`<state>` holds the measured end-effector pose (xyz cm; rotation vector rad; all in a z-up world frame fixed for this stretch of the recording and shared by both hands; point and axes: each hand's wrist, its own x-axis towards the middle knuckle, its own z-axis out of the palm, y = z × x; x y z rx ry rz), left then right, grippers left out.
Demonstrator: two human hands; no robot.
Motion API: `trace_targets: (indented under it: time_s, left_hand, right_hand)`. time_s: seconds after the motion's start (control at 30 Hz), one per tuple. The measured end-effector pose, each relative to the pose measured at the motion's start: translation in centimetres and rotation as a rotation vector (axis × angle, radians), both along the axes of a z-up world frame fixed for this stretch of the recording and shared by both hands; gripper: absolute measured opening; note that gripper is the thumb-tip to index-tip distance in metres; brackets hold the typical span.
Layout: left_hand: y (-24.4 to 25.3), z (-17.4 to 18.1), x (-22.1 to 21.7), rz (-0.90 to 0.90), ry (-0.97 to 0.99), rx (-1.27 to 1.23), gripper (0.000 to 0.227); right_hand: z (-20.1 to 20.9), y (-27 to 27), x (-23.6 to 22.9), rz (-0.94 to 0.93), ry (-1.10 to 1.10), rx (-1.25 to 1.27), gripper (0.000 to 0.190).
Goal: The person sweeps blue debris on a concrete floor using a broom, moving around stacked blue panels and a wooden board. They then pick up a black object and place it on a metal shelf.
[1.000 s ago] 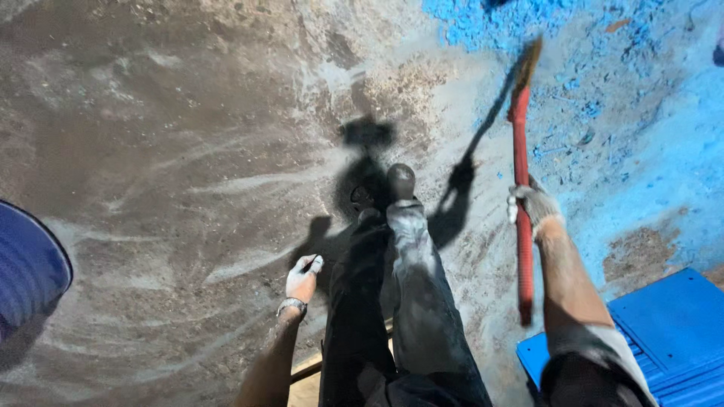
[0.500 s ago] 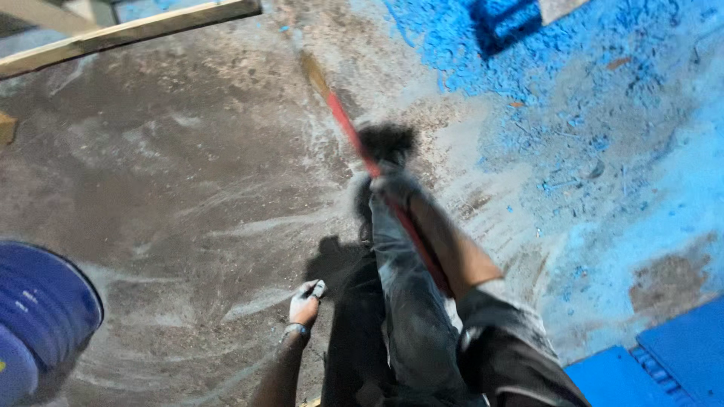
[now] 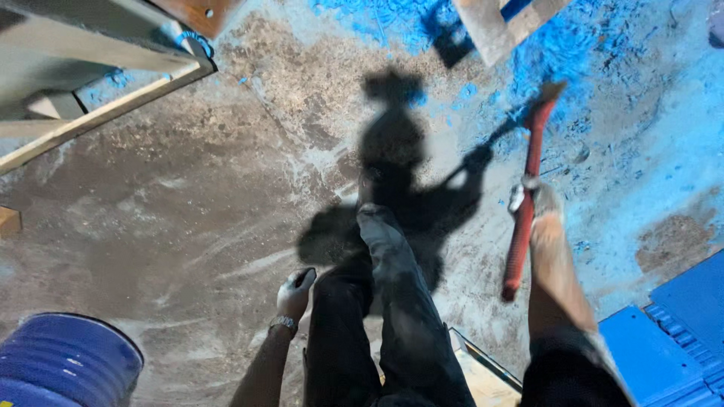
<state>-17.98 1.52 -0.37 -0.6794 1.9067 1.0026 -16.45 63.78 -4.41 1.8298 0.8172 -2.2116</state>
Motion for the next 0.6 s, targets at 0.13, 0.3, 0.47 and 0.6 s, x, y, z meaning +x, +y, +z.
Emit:
trace_targets:
  time_s: [0.13, 0.3, 0.47, 0.6]
  left_hand:
    - [3.3, 2.8, -6.2, -0.191, 0.225, -0.092, 0.030]
    - [6.5, 6.6, -13.8, -0.454, 0.346, -0.221, 0.030]
    - [7.5, 6.4, -21.2, -0.783, 0.086, -0.234, 0.038]
    - [4.9, 4.5, -26.3, -0.832, 0.166, -0.159, 0.046]
  right_hand:
    - [2.3, -6.8, 3.7, 0.106, 0.196, 0.047, 0.024]
    - [6.8, -19.7, -2.8, 0.610, -0.462, 0.032, 0.018]
    - [6.1, -31.0, -22.5, 0.411, 0.146, -0.278, 0.035]
    - [0.5, -29.2, -26.9, 0.348, 0.096, -0.357, 0.025]
